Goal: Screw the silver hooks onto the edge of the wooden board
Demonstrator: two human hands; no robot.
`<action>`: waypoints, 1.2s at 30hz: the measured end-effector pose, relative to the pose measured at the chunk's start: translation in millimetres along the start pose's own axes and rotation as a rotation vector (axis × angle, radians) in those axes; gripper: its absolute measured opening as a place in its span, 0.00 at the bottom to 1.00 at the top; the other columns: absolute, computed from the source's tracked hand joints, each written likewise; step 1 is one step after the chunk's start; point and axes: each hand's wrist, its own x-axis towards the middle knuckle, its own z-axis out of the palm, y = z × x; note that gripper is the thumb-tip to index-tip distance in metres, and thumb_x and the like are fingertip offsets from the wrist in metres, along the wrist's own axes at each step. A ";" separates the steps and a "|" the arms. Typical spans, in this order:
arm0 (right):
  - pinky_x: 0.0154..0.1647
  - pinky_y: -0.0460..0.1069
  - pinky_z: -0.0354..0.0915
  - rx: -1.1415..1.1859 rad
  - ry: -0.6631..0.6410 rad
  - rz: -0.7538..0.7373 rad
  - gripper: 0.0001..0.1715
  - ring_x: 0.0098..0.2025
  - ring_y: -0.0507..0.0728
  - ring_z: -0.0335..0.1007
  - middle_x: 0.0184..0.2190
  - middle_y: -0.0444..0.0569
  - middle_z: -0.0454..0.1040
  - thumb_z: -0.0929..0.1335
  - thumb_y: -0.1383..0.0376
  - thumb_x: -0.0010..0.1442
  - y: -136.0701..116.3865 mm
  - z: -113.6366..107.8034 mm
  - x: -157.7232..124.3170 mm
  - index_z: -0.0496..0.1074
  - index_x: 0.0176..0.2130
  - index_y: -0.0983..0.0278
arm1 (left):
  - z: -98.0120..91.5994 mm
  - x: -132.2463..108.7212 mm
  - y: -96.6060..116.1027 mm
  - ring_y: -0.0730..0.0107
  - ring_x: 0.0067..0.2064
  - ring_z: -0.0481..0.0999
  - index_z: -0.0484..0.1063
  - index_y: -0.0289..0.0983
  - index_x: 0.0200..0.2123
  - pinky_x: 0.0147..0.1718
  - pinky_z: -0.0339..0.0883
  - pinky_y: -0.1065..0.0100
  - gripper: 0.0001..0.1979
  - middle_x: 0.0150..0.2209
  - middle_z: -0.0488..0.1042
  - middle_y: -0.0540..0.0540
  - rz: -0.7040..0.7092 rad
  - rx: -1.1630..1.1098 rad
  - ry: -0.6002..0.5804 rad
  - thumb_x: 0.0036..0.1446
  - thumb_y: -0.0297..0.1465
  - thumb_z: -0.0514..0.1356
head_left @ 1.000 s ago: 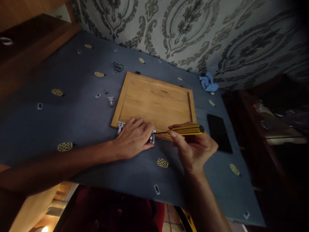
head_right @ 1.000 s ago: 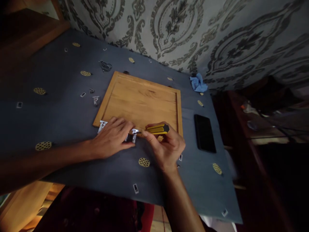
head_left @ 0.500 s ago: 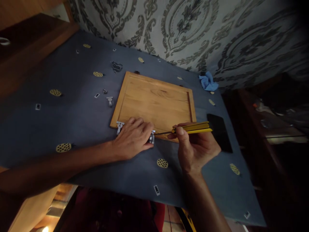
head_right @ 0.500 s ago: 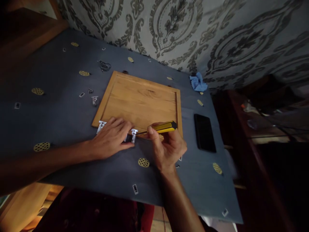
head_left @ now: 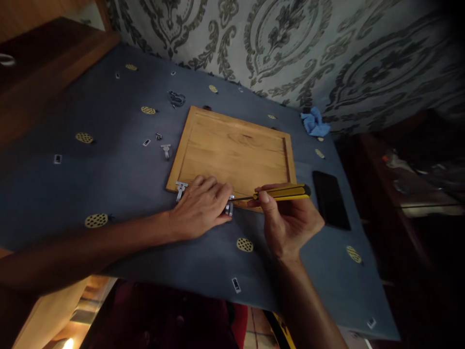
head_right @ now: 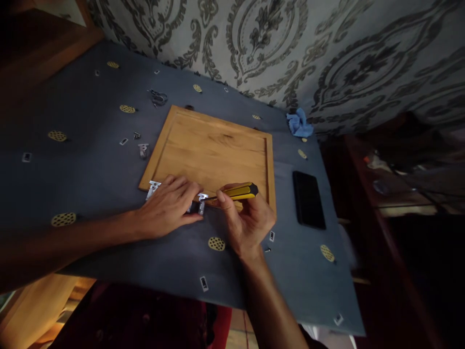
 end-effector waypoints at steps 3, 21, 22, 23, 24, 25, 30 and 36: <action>0.28 0.49 0.73 -0.010 -0.070 -0.038 0.06 0.28 0.53 0.77 0.33 0.44 0.80 0.74 0.60 0.63 -0.3 -2.8 0.2 0.78 0.37 0.60 | -0.3 0.0 0.3 0.53 0.48 0.73 0.66 0.34 0.46 0.46 0.61 0.58 0.19 0.43 0.76 0.42 -0.001 0.004 -0.008 0.62 0.41 0.65; 0.30 0.51 0.73 -0.017 -0.186 -0.037 0.09 0.32 0.55 0.77 0.33 0.45 0.78 0.72 0.57 0.65 -3.8 -8.1 6.1 0.77 0.37 0.60 | 1.3 -0.6 -0.8 0.53 0.48 0.72 0.65 0.34 0.47 0.46 0.60 0.58 0.19 0.43 0.75 0.42 0.000 0.006 0.012 0.62 0.40 0.65; 0.29 0.50 0.71 -0.050 -0.139 -0.051 0.10 0.30 0.54 0.76 0.31 0.45 0.77 0.73 0.56 0.64 -2.6 -6.1 4.4 0.76 0.36 0.61 | 1.5 -0.6 -0.8 0.53 0.48 0.72 0.65 0.35 0.46 0.46 0.60 0.58 0.18 0.43 0.75 0.42 0.001 0.008 0.011 0.63 0.40 0.65; 0.27 0.49 0.69 -0.084 -0.086 -0.066 0.11 0.28 0.54 0.74 0.29 0.44 0.76 0.74 0.56 0.63 -1.6 -3.9 2.7 0.75 0.35 0.61 | 1.5 -0.6 -0.8 0.54 0.49 0.72 0.65 0.35 0.46 0.47 0.60 0.58 0.18 0.44 0.75 0.42 0.003 0.009 0.010 0.63 0.40 0.65; 0.26 0.49 0.68 -0.115 -0.040 -0.080 0.13 0.27 0.53 0.72 0.28 0.43 0.75 0.75 0.56 0.61 -1.2 -1.7 1.0 0.74 0.34 0.61 | 1.4 -0.7 -0.7 0.54 0.49 0.72 0.65 0.35 0.46 0.47 0.60 0.58 0.18 0.44 0.75 0.42 0.005 0.010 0.010 0.63 0.40 0.65; 0.25 0.48 0.66 -0.138 -0.007 -0.090 0.13 0.26 0.52 0.71 0.27 0.42 0.74 0.75 0.55 0.61 -1.2 0.3 -0.3 0.74 0.33 0.61 | 1.3 -0.7 -0.6 0.54 0.49 0.72 0.65 0.35 0.47 0.47 0.60 0.58 0.18 0.44 0.75 0.42 0.007 0.009 0.008 0.63 0.40 0.64; 0.28 0.48 0.69 -0.053 -0.030 -0.032 0.12 0.27 0.52 0.72 0.29 0.43 0.75 0.74 0.56 0.62 -7.7 2.3 2.2 0.74 0.33 0.60 | 1.7 -1.3 -0.5 0.54 0.48 0.72 0.65 0.35 0.46 0.47 0.60 0.58 0.18 0.42 0.75 0.42 -0.002 0.001 0.016 0.63 0.41 0.65; 0.31 0.50 0.76 0.239 -0.258 0.115 0.05 0.30 0.53 0.76 0.40 0.47 0.79 0.73 0.61 0.63 -18.3 -8.3 14.3 0.78 0.39 0.60 | 4.4 -1.7 -2.0 0.54 0.48 0.72 0.65 0.34 0.46 0.46 0.60 0.59 0.19 0.42 0.75 0.43 0.023 0.007 0.047 0.62 0.41 0.66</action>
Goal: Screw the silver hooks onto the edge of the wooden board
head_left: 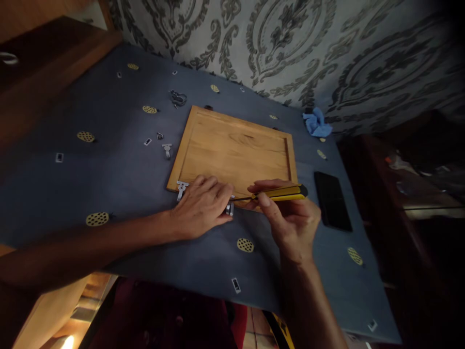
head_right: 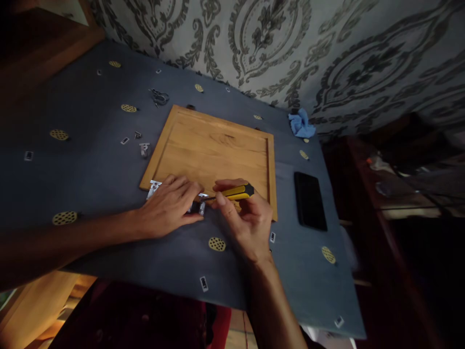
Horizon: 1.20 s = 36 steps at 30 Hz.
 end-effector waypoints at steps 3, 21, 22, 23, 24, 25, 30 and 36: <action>0.31 0.51 0.77 0.018 -0.050 0.022 0.05 0.31 0.54 0.78 0.40 0.47 0.80 0.73 0.61 0.62 -1.4 -5.4 1.5 0.79 0.36 0.60 | -0.7 0.1 0.2 0.54 0.47 0.72 0.65 0.34 0.46 0.46 0.60 0.59 0.20 0.42 0.75 0.42 0.004 0.005 0.001 0.62 0.41 0.66; 0.22 0.48 0.71 -0.228 0.421 -0.313 0.09 0.24 0.52 0.74 0.29 0.43 0.78 0.73 0.59 0.63 14.0 13.2 -11.3 0.76 0.33 0.61 | -0.5 -0.2 -0.1 0.54 0.47 0.73 0.65 0.34 0.47 0.44 0.60 0.59 0.21 0.42 0.75 0.43 0.018 0.029 0.012 0.61 0.42 0.67; 0.20 0.48 0.70 -0.195 0.461 -0.326 0.11 0.22 0.51 0.73 0.29 0.43 0.77 0.73 0.58 0.64 11.7 13.7 -9.9 0.75 0.33 0.61 | 0.0 -0.3 -0.1 0.54 0.46 0.73 0.65 0.34 0.47 0.44 0.60 0.59 0.22 0.42 0.75 0.43 0.018 0.026 0.010 0.61 0.42 0.67; 0.19 0.48 0.69 -0.177 0.485 -0.322 0.11 0.21 0.51 0.72 0.29 0.43 0.77 0.73 0.58 0.64 9.8 13.8 -8.6 0.75 0.32 0.62 | 0.5 -0.3 -0.2 0.55 0.46 0.73 0.65 0.34 0.47 0.45 0.60 0.59 0.22 0.41 0.75 0.43 0.019 0.024 0.011 0.60 0.42 0.67; 0.18 0.47 0.69 -0.174 0.487 -0.302 0.12 0.20 0.50 0.72 0.29 0.43 0.77 0.73 0.58 0.63 8.5 13.6 -7.8 0.75 0.32 0.62 | 1.0 -0.2 -0.2 0.55 0.46 0.72 0.65 0.34 0.47 0.45 0.60 0.59 0.22 0.41 0.75 0.43 0.019 0.023 0.014 0.60 0.42 0.67; 0.18 0.47 0.69 -0.177 0.470 -0.272 0.11 0.20 0.50 0.72 0.28 0.43 0.77 0.73 0.58 0.63 7.9 13.2 -7.5 0.75 0.32 0.62 | 1.4 -0.1 -0.3 0.55 0.46 0.72 0.65 0.34 0.47 0.45 0.60 0.59 0.22 0.41 0.75 0.44 0.019 0.025 0.020 0.60 0.42 0.67; 0.21 0.46 0.69 -0.186 0.306 -0.192 0.05 0.23 0.50 0.75 0.30 0.42 0.78 0.73 0.63 0.63 13.9 11.4 -11.4 0.76 0.35 0.62 | 0.9 0.3 0.0 0.54 0.46 0.72 0.65 0.33 0.47 0.45 0.60 0.59 0.22 0.41 0.75 0.43 0.016 0.045 0.020 0.61 0.43 0.67; 0.26 0.47 0.70 -0.253 0.277 -0.210 0.02 0.26 0.51 0.77 0.30 0.42 0.78 0.73 0.66 0.64 19.2 10.1 -13.1 0.76 0.37 0.61 | 0.3 0.1 0.3 0.54 0.47 0.72 0.66 0.33 0.47 0.45 0.61 0.58 0.22 0.42 0.75 0.43 0.013 0.044 0.001 0.62 0.43 0.66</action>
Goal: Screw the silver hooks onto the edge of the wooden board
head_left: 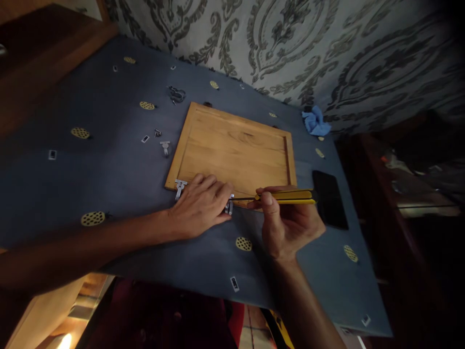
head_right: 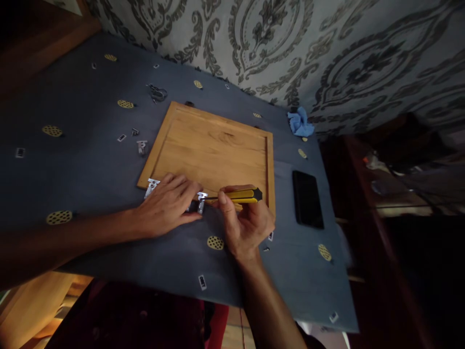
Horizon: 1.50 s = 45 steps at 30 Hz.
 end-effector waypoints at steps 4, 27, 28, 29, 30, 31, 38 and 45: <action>0.26 0.47 0.70 -0.008 -0.031 -0.003 0.02 0.27 0.52 0.77 0.30 0.42 0.78 0.73 0.65 0.64 0.3 -0.5 0.0 0.76 0.38 0.61 | 0.2 0.3 0.5 0.54 0.47 0.72 0.66 0.34 0.47 0.46 0.61 0.58 0.21 0.42 0.76 0.42 0.004 -0.004 0.003 0.62 0.42 0.65; 0.23 0.47 0.70 0.115 0.115 0.117 0.07 0.23 0.51 0.75 0.31 0.43 0.77 0.74 0.61 0.63 -3.9 0.8 7.3 0.75 0.36 0.63 | -0.3 0.6 1.0 0.54 0.49 0.74 0.65 0.35 0.49 0.48 0.62 0.57 0.20 0.45 0.77 0.43 -0.061 -0.065 -0.022 0.61 0.40 0.66; 0.24 0.46 0.71 0.117 0.083 0.125 0.07 0.24 0.51 0.76 0.31 0.43 0.77 0.74 0.61 0.63 -2.3 1.1 6.6 0.75 0.37 0.62 | 0.1 0.2 1.0 0.53 0.50 0.74 0.65 0.35 0.49 0.48 0.62 0.57 0.21 0.45 0.77 0.42 -0.060 -0.066 -0.014 0.61 0.40 0.66; 0.24 0.46 0.72 0.119 0.050 0.121 0.07 0.24 0.51 0.77 0.31 0.43 0.78 0.73 0.61 0.63 -0.8 1.4 5.6 0.75 0.37 0.62 | 0.5 -0.1 0.9 0.53 0.50 0.74 0.65 0.35 0.50 0.48 0.62 0.57 0.21 0.45 0.77 0.42 -0.058 -0.068 -0.006 0.61 0.40 0.66; 0.25 0.47 0.72 0.118 0.023 0.113 0.06 0.25 0.51 0.77 0.32 0.43 0.78 0.73 0.61 0.64 0.4 1.6 4.6 0.75 0.38 0.62 | 0.8 -0.4 0.9 0.53 0.50 0.74 0.65 0.34 0.50 0.48 0.62 0.57 0.21 0.45 0.77 0.42 -0.055 -0.069 -0.001 0.61 0.40 0.66; 0.26 0.47 0.73 0.113 0.004 0.107 0.06 0.26 0.51 0.77 0.32 0.43 0.78 0.73 0.61 0.64 1.3 1.9 3.5 0.75 0.38 0.61 | 0.9 -0.5 1.0 0.53 0.50 0.74 0.65 0.34 0.50 0.48 0.62 0.57 0.21 0.45 0.77 0.42 -0.053 -0.070 0.001 0.61 0.40 0.66; 0.27 0.47 0.74 0.098 -0.018 0.110 0.06 0.25 0.51 0.76 0.33 0.42 0.78 0.73 0.60 0.65 1.6 3.0 1.8 0.75 0.38 0.61 | 0.0 0.0 2.0 0.53 0.49 0.73 0.65 0.35 0.49 0.48 0.60 0.57 0.20 0.44 0.77 0.42 -0.073 -0.089 -0.011 0.61 0.39 0.66; 0.28 0.47 0.73 0.094 -0.067 0.009 0.04 0.26 0.50 0.76 0.33 0.41 0.78 0.74 0.64 0.63 3.2 1.1 4.0 0.75 0.38 0.60 | 1.6 -0.7 0.8 0.53 0.49 0.73 0.65 0.34 0.48 0.48 0.61 0.57 0.20 0.44 0.77 0.42 -0.044 -0.062 0.010 0.61 0.40 0.66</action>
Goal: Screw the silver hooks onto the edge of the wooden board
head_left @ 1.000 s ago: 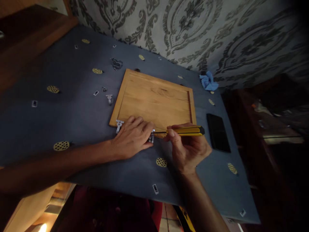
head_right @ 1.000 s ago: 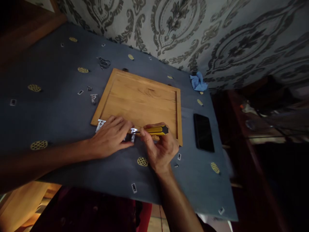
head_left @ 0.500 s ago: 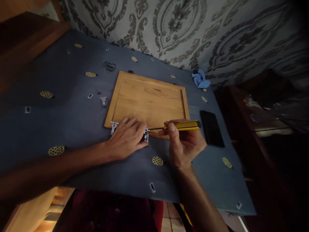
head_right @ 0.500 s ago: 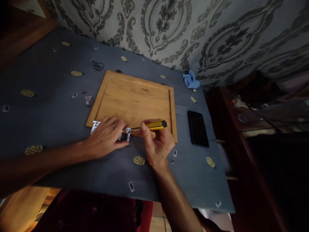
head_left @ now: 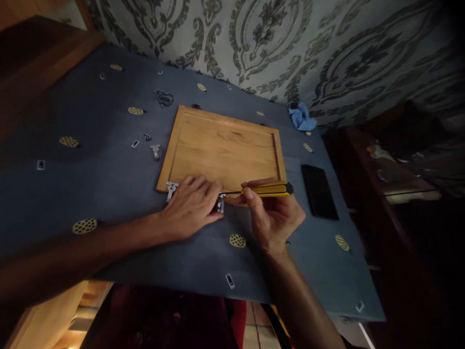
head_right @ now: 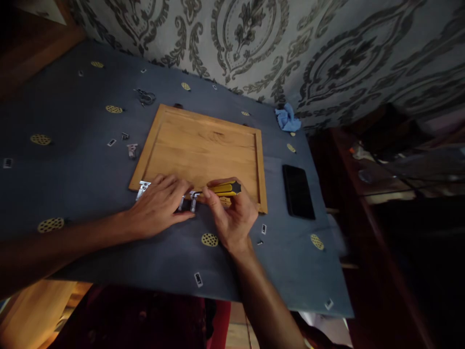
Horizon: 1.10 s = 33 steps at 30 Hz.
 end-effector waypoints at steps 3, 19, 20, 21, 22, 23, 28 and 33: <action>0.27 0.48 0.72 -0.067 -0.039 -0.041 0.05 0.26 0.51 0.75 0.32 0.42 0.77 0.73 0.62 0.64 -1.8 -2.5 0.7 0.75 0.38 0.60 | -0.1 0.1 0.0 0.52 0.50 0.73 0.65 0.34 0.49 0.48 0.61 0.57 0.20 0.44 0.77 0.42 0.001 0.013 -0.007 0.62 0.40 0.66; 0.25 0.48 0.67 -0.064 0.037 0.002 0.11 0.24 0.50 0.70 0.27 0.40 0.72 0.76 0.60 0.60 -2.2 2.4 4.9 0.72 0.31 0.59 | -0.1 0.4 0.4 0.53 0.50 0.73 0.65 0.36 0.48 0.49 0.62 0.56 0.19 0.45 0.77 0.43 -0.015 -0.006 -0.012 0.62 0.40 0.65; 0.24 0.48 0.66 -0.078 0.050 -0.015 0.12 0.24 0.50 0.69 0.26 0.39 0.72 0.76 0.60 0.59 -3.3 3.0 5.4 0.71 0.30 0.59 | -0.3 0.4 0.4 0.53 0.50 0.73 0.65 0.35 0.48 0.49 0.62 0.56 0.19 0.45 0.77 0.43 -0.012 -0.006 -0.018 0.62 0.40 0.65; 0.24 0.47 0.65 -0.087 0.059 -0.028 0.13 0.24 0.50 0.68 0.26 0.39 0.71 0.77 0.61 0.59 -4.3 3.4 5.9 0.71 0.30 0.59 | -0.6 0.5 0.5 0.53 0.50 0.73 0.65 0.35 0.48 0.48 0.62 0.56 0.19 0.45 0.77 0.42 -0.008 -0.007 -0.022 0.62 0.40 0.65; 0.24 0.47 0.65 -0.095 0.064 -0.037 0.13 0.23 0.50 0.68 0.25 0.39 0.71 0.76 0.61 0.59 -5.0 3.6 6.3 0.71 0.29 0.59 | -1.0 0.7 0.5 0.53 0.50 0.73 0.65 0.35 0.48 0.48 0.62 0.56 0.19 0.45 0.77 0.42 -0.006 -0.008 -0.025 0.62 0.40 0.65; 0.24 0.47 0.64 -0.102 0.065 -0.043 0.14 0.23 0.50 0.67 0.25 0.39 0.71 0.76 0.61 0.60 -5.2 3.7 6.5 0.70 0.29 0.59 | -1.5 0.8 0.6 0.52 0.50 0.73 0.65 0.35 0.49 0.48 0.62 0.56 0.20 0.45 0.77 0.42 -0.007 -0.009 -0.028 0.62 0.40 0.65; 0.26 0.48 0.67 -0.105 0.068 -0.009 0.14 0.24 0.51 0.69 0.25 0.40 0.71 0.76 0.60 0.60 -2.1 3.0 5.0 0.70 0.29 0.60 | -2.0 0.9 0.5 0.53 0.50 0.73 0.65 0.35 0.49 0.48 0.61 0.57 0.20 0.45 0.77 0.42 -0.018 -0.011 -0.024 0.62 0.39 0.65; 0.31 0.49 0.72 -0.022 -0.034 0.082 0.09 0.33 0.54 0.76 0.34 0.44 0.76 0.71 0.57 0.65 -3.8 -0.7 3.7 0.74 0.38 0.60 | -0.4 0.2 -0.2 0.53 0.49 0.73 0.64 0.36 0.49 0.47 0.62 0.57 0.19 0.45 0.77 0.43 -0.015 -0.017 -0.011 0.63 0.40 0.64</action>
